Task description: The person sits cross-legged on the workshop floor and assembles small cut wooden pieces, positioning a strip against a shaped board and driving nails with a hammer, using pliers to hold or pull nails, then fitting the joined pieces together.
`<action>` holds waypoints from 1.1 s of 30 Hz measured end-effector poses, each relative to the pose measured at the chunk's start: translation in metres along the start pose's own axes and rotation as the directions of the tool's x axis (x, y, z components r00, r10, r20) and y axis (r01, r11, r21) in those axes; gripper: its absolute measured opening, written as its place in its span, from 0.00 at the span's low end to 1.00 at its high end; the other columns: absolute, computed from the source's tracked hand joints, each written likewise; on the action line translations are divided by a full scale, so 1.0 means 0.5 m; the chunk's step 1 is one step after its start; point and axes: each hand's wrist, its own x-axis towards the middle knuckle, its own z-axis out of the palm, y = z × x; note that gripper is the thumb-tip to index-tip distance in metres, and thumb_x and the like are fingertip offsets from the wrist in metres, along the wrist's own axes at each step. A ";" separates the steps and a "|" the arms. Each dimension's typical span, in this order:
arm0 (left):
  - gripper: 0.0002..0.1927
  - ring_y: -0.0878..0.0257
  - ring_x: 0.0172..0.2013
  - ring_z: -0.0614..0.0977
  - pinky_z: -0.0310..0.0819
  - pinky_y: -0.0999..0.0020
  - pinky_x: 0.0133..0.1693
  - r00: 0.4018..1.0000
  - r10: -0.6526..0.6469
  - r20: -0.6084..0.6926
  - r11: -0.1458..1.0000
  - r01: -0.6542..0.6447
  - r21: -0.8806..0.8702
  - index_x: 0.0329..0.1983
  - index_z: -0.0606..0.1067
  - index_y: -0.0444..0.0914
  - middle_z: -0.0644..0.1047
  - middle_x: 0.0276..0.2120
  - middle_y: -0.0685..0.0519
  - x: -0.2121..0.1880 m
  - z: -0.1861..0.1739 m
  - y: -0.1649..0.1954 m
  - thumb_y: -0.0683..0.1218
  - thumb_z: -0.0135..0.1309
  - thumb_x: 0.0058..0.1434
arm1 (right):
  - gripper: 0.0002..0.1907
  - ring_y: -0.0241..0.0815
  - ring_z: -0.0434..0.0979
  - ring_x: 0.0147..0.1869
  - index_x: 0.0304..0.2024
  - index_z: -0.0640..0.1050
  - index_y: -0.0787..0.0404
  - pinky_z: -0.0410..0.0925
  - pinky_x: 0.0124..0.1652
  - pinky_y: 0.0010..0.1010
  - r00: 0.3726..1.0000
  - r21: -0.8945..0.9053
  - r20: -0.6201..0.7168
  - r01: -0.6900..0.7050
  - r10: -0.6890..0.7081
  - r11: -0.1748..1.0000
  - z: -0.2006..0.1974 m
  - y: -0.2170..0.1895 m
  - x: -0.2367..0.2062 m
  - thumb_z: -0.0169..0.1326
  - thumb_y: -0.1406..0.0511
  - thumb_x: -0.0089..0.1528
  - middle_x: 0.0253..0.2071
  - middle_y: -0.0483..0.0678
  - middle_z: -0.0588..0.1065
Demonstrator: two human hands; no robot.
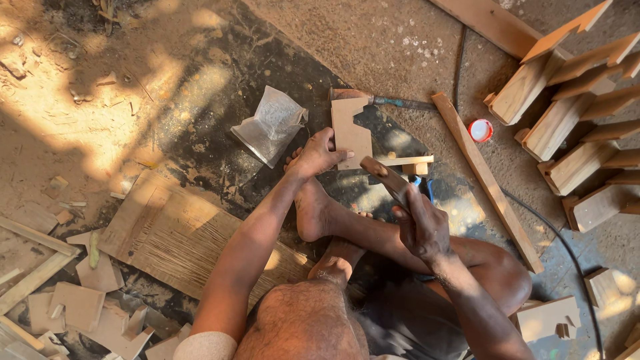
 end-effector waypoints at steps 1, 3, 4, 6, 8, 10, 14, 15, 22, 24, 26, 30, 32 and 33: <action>0.29 0.62 0.38 0.87 0.82 0.68 0.38 1.000 0.019 -0.014 0.999 -0.019 0.035 0.51 0.72 0.32 0.84 0.39 0.44 0.000 0.000 0.001 0.50 0.70 0.53 | 0.36 0.45 0.71 0.28 0.80 0.54 0.48 0.66 0.25 0.38 0.996 -0.061 0.080 -0.031 0.035 0.998 0.003 0.001 -0.001 0.53 0.63 0.73 0.33 0.50 0.72; 0.28 0.60 0.38 0.86 0.81 0.67 0.38 0.997 0.058 -0.042 0.993 -0.054 0.101 0.52 0.72 0.31 0.84 0.39 0.42 -0.001 0.001 0.002 0.49 0.70 0.54 | 0.36 0.42 0.67 0.21 0.75 0.57 0.46 0.63 0.19 0.37 0.965 -0.185 0.234 -0.074 0.117 0.980 0.018 0.004 -0.001 0.56 0.62 0.67 0.27 0.48 0.72; 0.28 0.60 0.38 0.86 0.81 0.67 0.38 0.998 0.051 -0.035 0.998 -0.049 0.050 0.52 0.72 0.31 0.85 0.39 0.42 0.000 0.001 0.002 0.49 0.70 0.54 | 0.36 0.42 0.68 0.20 0.74 0.57 0.47 0.63 0.18 0.38 0.933 -0.253 0.321 -0.084 0.165 0.964 0.024 0.006 0.000 0.57 0.61 0.67 0.26 0.49 0.72; 0.28 0.60 0.38 0.87 0.82 0.67 0.37 0.999 0.030 -0.012 0.998 -0.030 -0.053 0.53 0.71 0.31 0.85 0.39 0.41 -0.003 0.001 0.002 0.48 0.69 0.54 | 0.36 0.43 0.69 0.17 0.73 0.58 0.47 0.64 0.16 0.39 0.834 -0.388 0.474 -0.091 0.283 0.917 0.034 0.006 -0.002 0.58 0.59 0.66 0.24 0.49 0.73; 0.27 0.61 0.38 0.87 0.82 0.67 0.36 1.000 0.023 -0.017 0.997 -0.024 -0.077 0.54 0.70 0.32 0.84 0.40 0.43 0.001 -0.004 0.001 0.46 0.66 0.54 | 0.36 0.41 0.71 0.20 0.75 0.55 0.47 0.63 0.16 0.36 0.937 -0.238 0.282 -0.140 0.206 0.961 0.034 0.005 -0.001 0.56 0.61 0.68 0.27 0.48 0.74; 0.27 0.63 0.39 0.87 0.83 0.68 0.37 1.000 0.012 -0.010 0.993 -0.013 -0.118 0.53 0.70 0.32 0.84 0.40 0.44 -0.002 -0.001 0.001 0.46 0.66 0.54 | 0.36 0.42 0.74 0.25 0.79 0.52 0.47 0.66 0.20 0.35 0.989 -0.082 0.106 -0.092 0.100 0.992 0.026 -0.001 -0.002 0.52 0.63 0.72 0.32 0.50 0.75; 0.26 0.60 0.37 0.86 0.80 0.66 0.35 1.000 -0.014 -0.005 0.996 0.014 -0.089 0.51 0.72 0.30 0.85 0.39 0.41 -0.006 0.000 0.011 0.46 0.68 0.55 | 0.35 0.45 0.75 0.24 0.77 0.53 0.46 0.67 0.20 0.36 0.942 -0.241 0.295 -0.090 0.161 0.966 0.029 -0.009 0.005 0.53 0.61 0.71 0.31 0.53 0.75; 0.25 0.57 0.35 0.85 0.79 0.64 0.34 0.999 -0.050 -0.009 0.996 0.049 -0.072 0.51 0.72 0.30 0.85 0.38 0.40 -0.009 0.001 0.012 0.45 0.67 0.55 | 0.35 0.43 0.73 0.20 0.74 0.57 0.46 0.65 0.15 0.36 0.836 -0.389 0.457 -0.119 0.303 0.914 0.029 -0.012 0.004 0.56 0.60 0.68 0.26 0.51 0.75; 0.25 0.62 0.38 0.87 0.83 0.68 0.38 1.000 0.008 -0.020 0.994 -0.010 -0.112 0.50 0.72 0.30 0.84 0.39 0.44 -0.005 0.004 0.008 0.46 0.68 0.54 | 0.36 0.43 0.74 0.26 0.79 0.51 0.49 0.66 0.20 0.34 0.997 -0.055 0.038 -0.070 0.072 0.996 0.029 0.000 -0.017 0.51 0.65 0.72 0.34 0.53 0.77; 0.26 0.63 0.38 0.87 0.83 0.68 0.37 0.999 0.028 -0.031 0.996 -0.030 -0.083 0.50 0.72 0.30 0.84 0.39 0.44 0.000 0.002 0.010 0.46 0.68 0.54 | 0.36 0.42 0.75 0.29 0.81 0.50 0.50 0.68 0.24 0.31 0.999 0.002 -0.020 0.034 -0.034 0.999 0.040 0.011 -0.013 0.50 0.64 0.75 0.40 0.53 0.79; 0.26 0.61 0.38 0.86 0.82 0.68 0.37 0.999 0.025 -0.047 0.999 -0.026 -0.024 0.51 0.73 0.31 0.84 0.39 0.44 0.004 -0.001 0.015 0.47 0.68 0.55 | 0.36 0.45 0.73 0.22 0.77 0.55 0.50 0.66 0.19 0.36 0.907 -0.298 0.320 -0.177 0.273 0.938 0.044 0.017 -0.007 0.55 0.61 0.70 0.32 0.52 0.76; 0.25 0.61 0.38 0.86 0.82 0.67 0.36 0.997 0.031 -0.064 0.998 -0.035 -0.059 0.52 0.73 0.31 0.84 0.39 0.44 -0.008 0.003 0.014 0.46 0.67 0.55 | 0.37 0.45 0.72 0.23 0.75 0.57 0.48 0.65 0.19 0.40 0.948 -0.254 0.183 -0.209 0.259 0.944 0.028 0.010 -0.012 0.57 0.64 0.67 0.26 0.49 0.73; 0.25 0.61 0.38 0.86 0.82 0.67 0.37 0.999 0.010 -0.045 0.999 -0.013 -0.051 0.52 0.73 0.32 0.84 0.39 0.46 -0.012 0.003 0.016 0.47 0.66 0.56 | 0.37 0.46 0.72 0.25 0.76 0.56 0.48 0.66 0.22 0.40 0.970 -0.176 0.169 -0.146 0.176 0.973 0.025 0.012 -0.013 0.56 0.64 0.68 0.28 0.50 0.72; 0.25 0.62 0.38 0.87 0.82 0.67 0.38 0.999 0.012 -0.033 0.999 -0.013 -0.036 0.53 0.73 0.33 0.85 0.39 0.47 -0.009 0.002 0.019 0.47 0.66 0.56 | 0.37 0.46 0.72 0.26 0.77 0.55 0.49 0.67 0.23 0.39 0.980 -0.141 0.145 -0.115 0.135 0.983 0.026 0.015 -0.014 0.56 0.64 0.68 0.29 0.51 0.72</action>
